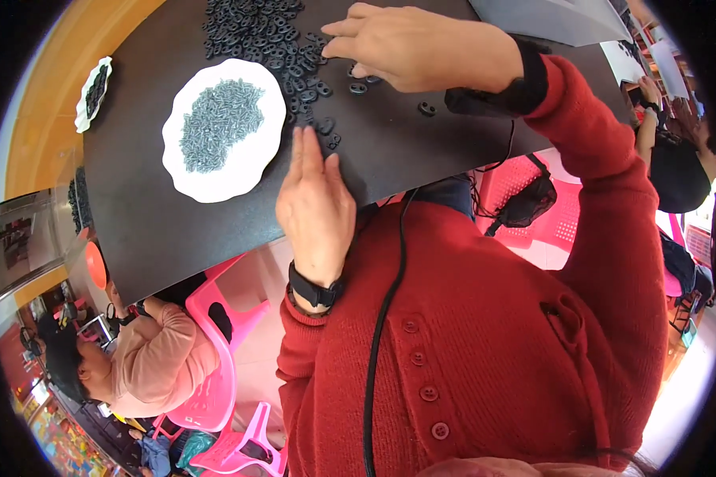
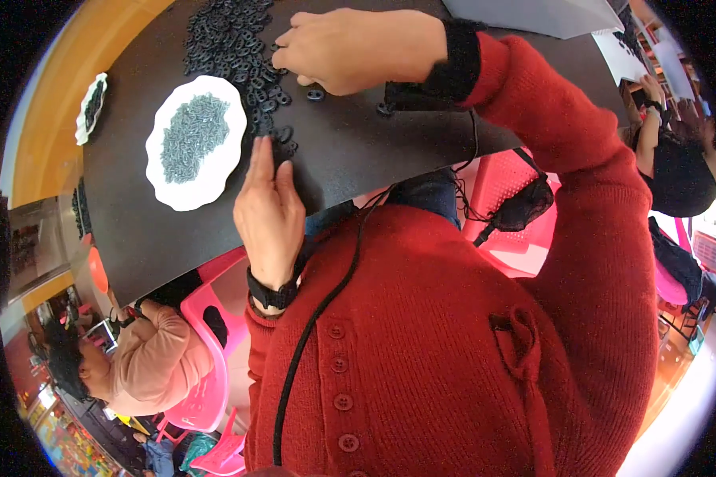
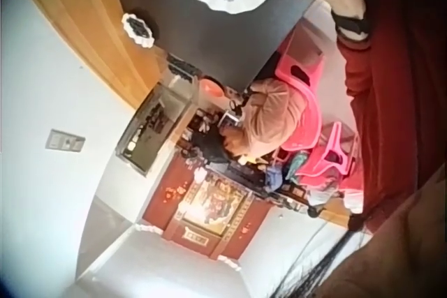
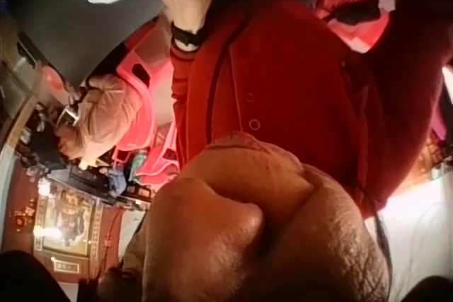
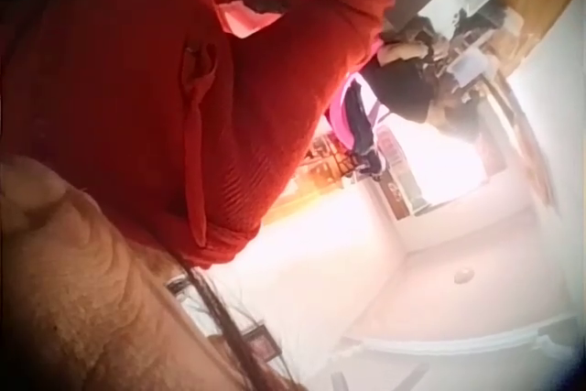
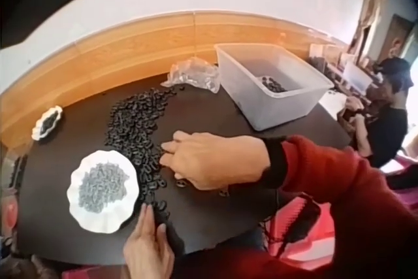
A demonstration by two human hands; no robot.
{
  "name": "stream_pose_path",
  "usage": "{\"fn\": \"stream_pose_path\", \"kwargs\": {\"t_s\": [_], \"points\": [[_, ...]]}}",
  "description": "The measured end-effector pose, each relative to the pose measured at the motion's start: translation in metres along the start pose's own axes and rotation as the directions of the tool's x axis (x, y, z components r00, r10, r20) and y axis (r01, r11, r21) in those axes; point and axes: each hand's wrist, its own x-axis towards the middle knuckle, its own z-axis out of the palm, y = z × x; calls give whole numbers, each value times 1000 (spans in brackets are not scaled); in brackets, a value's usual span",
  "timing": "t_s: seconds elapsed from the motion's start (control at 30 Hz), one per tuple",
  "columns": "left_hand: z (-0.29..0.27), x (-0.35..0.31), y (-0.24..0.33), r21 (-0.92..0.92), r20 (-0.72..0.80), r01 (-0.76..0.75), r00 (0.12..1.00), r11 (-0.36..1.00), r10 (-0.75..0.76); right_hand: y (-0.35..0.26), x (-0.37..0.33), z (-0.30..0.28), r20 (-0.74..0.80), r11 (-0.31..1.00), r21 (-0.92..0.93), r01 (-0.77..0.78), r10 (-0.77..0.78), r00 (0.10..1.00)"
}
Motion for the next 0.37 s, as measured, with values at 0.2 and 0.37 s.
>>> {"fn": "stream_pose_path", "kwargs": {"t_s": [0.2, 0.37], "points": [[-5, -7, -5, -134, 9, 26, 1000, 991, -26, -31, -13, -14, 209, 978, 81, -194, 174, 962], [-12, -13, -4, -277, 129, 313, 949, 908, -288, -31, 4, -17, 528, 941, 61, -334, 254, 811]]}}
